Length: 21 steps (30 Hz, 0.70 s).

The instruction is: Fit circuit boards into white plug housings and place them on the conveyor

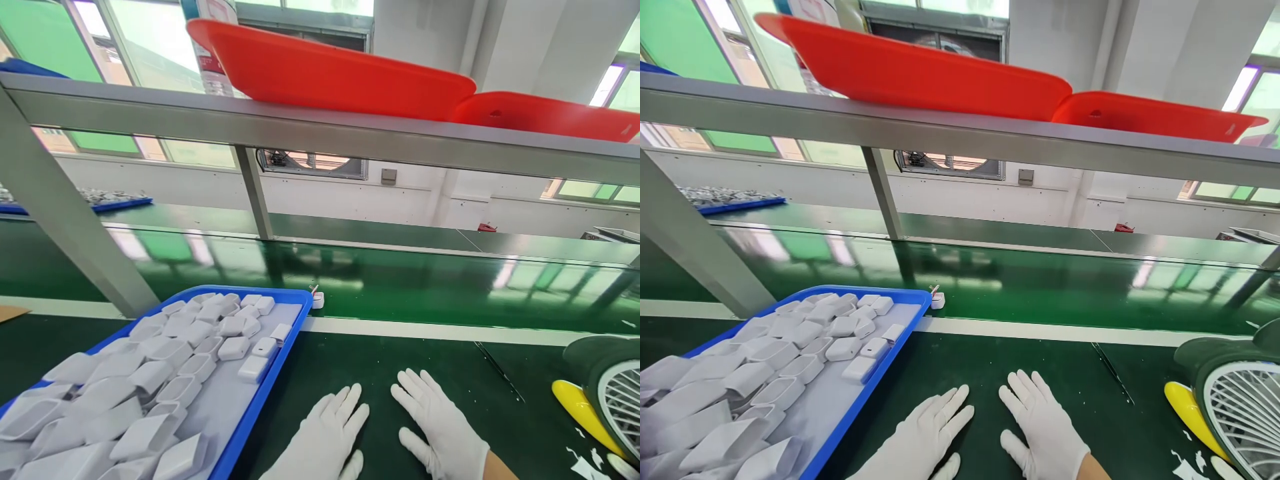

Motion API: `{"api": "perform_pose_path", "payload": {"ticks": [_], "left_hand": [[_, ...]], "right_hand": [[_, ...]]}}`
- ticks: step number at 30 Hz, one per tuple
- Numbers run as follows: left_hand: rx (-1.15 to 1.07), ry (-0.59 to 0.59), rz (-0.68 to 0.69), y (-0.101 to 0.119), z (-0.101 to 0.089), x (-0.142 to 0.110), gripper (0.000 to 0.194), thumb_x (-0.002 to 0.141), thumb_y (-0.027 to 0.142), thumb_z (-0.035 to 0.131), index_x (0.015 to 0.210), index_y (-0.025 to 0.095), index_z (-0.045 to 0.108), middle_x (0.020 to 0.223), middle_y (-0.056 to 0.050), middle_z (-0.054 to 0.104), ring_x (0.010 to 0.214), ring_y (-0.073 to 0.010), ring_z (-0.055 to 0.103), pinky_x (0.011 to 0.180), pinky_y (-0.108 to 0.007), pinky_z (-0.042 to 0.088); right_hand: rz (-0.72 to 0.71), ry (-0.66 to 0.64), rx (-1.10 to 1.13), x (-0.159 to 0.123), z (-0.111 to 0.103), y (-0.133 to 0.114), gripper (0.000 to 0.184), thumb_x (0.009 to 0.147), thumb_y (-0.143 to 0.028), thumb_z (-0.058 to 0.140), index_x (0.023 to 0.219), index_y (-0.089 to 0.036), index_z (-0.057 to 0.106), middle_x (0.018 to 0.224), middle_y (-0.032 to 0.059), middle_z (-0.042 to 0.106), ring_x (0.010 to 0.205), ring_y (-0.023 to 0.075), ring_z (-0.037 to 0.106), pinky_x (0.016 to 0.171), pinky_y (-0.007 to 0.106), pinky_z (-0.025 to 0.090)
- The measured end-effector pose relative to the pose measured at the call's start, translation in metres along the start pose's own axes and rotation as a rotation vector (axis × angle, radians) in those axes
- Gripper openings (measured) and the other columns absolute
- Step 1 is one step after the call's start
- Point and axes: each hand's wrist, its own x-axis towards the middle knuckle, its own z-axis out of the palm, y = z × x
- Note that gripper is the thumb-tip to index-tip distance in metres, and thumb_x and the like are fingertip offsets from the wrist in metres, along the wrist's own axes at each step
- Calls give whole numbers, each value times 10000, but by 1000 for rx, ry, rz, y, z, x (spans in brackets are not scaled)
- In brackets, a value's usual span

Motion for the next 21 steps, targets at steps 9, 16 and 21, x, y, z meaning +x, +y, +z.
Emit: {"api": "perform_pose_path", "payload": {"ticks": [9,16,21], "left_hand": [[23,-2,10,-1,3,-1,444,836,226,528,1273,166,573,1359,-179,497,1211,-356,518,979,-489,460],[40,-50,7,-1,1,0,454,838,222,515,1285,161,563,1366,-186,485,1214,-363,512,969,-502,466],[17,19,18,2,-1,-1,447,816,233,549,1259,183,584,1349,-168,520,1185,-354,545,950,-489,484]], "right_hand": [[33,-29,20,0,-1,-2,555,953,-495,342,1467,-302,266,1533,32,223,1395,369,178,1082,620,274],[49,-42,18,-1,-3,-3,560,953,-498,334,1467,-286,276,1533,45,219,1394,380,167,1077,625,277],[26,-23,1,-1,-2,-3,548,957,-485,332,1467,-292,273,1529,38,230,1392,364,187,1082,614,274]]}}
